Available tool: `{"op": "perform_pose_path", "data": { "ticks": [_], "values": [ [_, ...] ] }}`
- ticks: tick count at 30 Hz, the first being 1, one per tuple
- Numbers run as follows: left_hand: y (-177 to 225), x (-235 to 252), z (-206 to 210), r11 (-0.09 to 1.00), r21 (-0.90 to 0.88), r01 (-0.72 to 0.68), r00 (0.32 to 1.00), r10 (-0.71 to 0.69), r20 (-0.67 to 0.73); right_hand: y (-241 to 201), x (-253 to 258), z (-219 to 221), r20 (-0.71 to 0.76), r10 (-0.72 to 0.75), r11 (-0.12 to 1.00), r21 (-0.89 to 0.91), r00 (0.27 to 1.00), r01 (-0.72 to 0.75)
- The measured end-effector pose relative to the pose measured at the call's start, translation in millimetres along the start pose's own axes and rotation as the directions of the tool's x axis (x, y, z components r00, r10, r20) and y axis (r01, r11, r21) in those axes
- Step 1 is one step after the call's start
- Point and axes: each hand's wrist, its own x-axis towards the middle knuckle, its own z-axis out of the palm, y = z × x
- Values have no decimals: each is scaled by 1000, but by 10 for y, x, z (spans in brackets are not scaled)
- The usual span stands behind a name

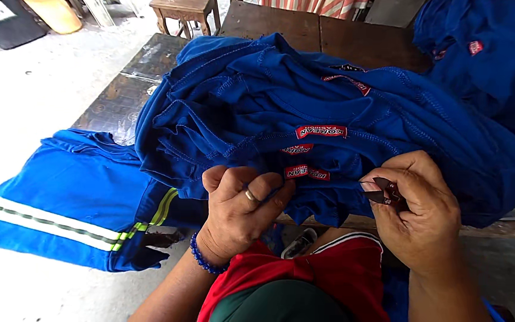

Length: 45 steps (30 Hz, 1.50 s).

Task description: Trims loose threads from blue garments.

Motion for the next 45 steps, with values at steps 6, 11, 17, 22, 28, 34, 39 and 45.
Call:
{"op": "perform_pose_path", "data": {
  "ticks": [6, 11, 17, 22, 28, 34, 39, 45],
  "values": [
    [138, -277, 27, 987, -159, 2, 999, 3, 33, 34, -16, 13, -3, 12, 999, 49, 1000, -12],
    [232, -349, 19, 976, -190, 110, 994, -111, 9, 61, -25, 21, -6, 5, 998, 62, 1000, -4],
    [122, -135, 48, 988, 57, 142, 990, -141, -22, 64, -49, 34, -10, -10, 998, 63, 1000, 10],
    [93, -32, 98, 967, 92, 237, 971, -233, -58, 38, -31, 36, -47, -33, 999, 2, 998, 33],
    [-117, 318, -47, 971, 0, 238, 968, -237, -87, 10, 270, -7, -134, -63, 975, -221, 989, 32],
    [-344, 775, 126, 923, 173, 344, 938, -346, -21, 145, 731, 52, -131, 175, 930, -303, 976, -207],
    [-49, 926, 144, 948, 19, 316, 947, -315, -58, 170, 802, 43, -98, 284, 911, -284, 954, -300],
    [-78, 1070, 336, 949, -267, 166, 985, -148, 83, 180, 782, 20, -88, 262, 925, -262, 961, -277]
  ]
}}
